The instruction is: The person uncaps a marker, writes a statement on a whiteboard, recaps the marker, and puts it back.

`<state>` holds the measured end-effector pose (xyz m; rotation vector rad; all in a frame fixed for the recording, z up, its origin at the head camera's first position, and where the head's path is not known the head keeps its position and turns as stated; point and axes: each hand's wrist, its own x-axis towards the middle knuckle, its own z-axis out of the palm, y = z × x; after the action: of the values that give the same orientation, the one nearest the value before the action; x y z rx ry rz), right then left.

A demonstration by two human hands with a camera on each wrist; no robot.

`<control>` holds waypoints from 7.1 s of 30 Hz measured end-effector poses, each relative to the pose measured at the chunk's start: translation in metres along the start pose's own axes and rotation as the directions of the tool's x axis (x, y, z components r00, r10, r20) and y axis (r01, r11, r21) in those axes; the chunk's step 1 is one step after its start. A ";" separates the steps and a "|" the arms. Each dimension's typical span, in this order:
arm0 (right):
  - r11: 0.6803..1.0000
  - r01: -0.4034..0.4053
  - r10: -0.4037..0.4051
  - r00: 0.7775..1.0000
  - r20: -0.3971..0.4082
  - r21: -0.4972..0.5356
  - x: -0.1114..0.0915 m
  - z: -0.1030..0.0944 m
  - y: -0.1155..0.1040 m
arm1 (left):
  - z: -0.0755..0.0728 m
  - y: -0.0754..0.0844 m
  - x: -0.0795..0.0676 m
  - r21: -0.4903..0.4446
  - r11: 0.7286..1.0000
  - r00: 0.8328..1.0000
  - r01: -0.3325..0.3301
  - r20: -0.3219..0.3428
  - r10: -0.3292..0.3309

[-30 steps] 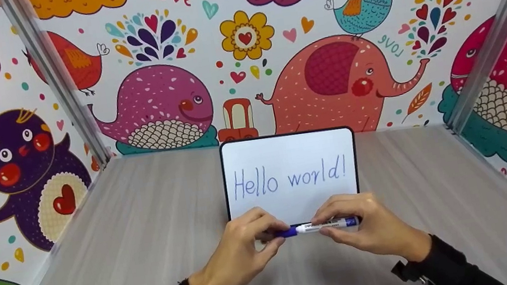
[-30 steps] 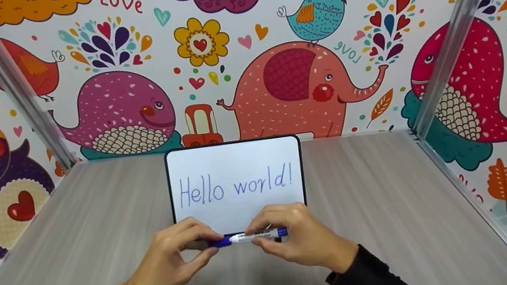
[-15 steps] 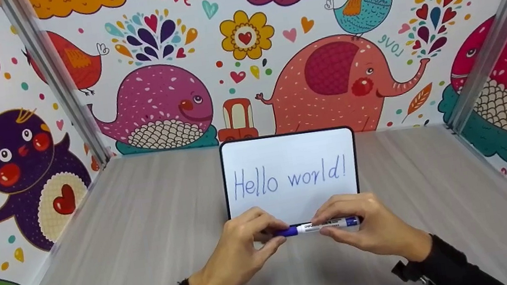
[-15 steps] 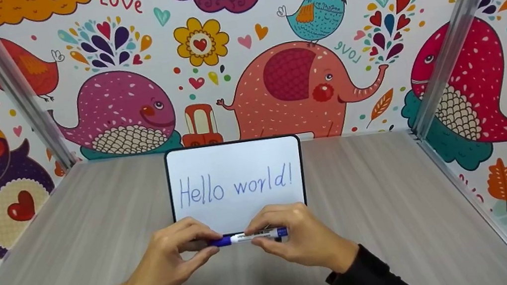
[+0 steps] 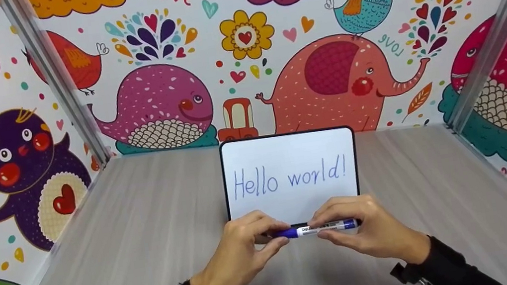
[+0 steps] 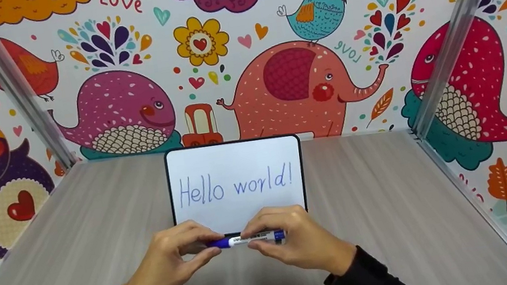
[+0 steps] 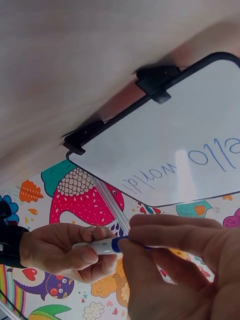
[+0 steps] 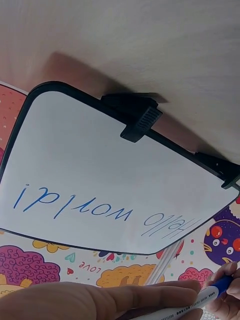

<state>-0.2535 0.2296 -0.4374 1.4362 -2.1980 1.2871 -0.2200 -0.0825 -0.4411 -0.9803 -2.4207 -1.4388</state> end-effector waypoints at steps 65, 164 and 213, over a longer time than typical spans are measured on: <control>0.993 0.119 -0.119 0.993 -0.016 0.015 0.002 0.015 -0.012 | 0.010 0.002 -0.005 0.051 0.961 0.963 -0.271 0.004 0.271; 0.909 -0.179 0.037 0.935 -0.354 -0.378 -0.012 -0.060 0.033 | -0.082 -0.052 0.015 0.536 0.836 0.960 0.116 -0.276 0.043; 0.508 -0.809 0.679 0.588 -0.440 -0.296 -0.040 -0.111 0.062 | -0.117 -0.110 0.005 0.567 0.723 0.919 0.394 -0.224 -0.325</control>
<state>-0.3142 0.3476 -0.4289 0.0287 -2.7543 0.9001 -0.3131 -0.2132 -0.4572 -0.2774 -2.7966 -0.6461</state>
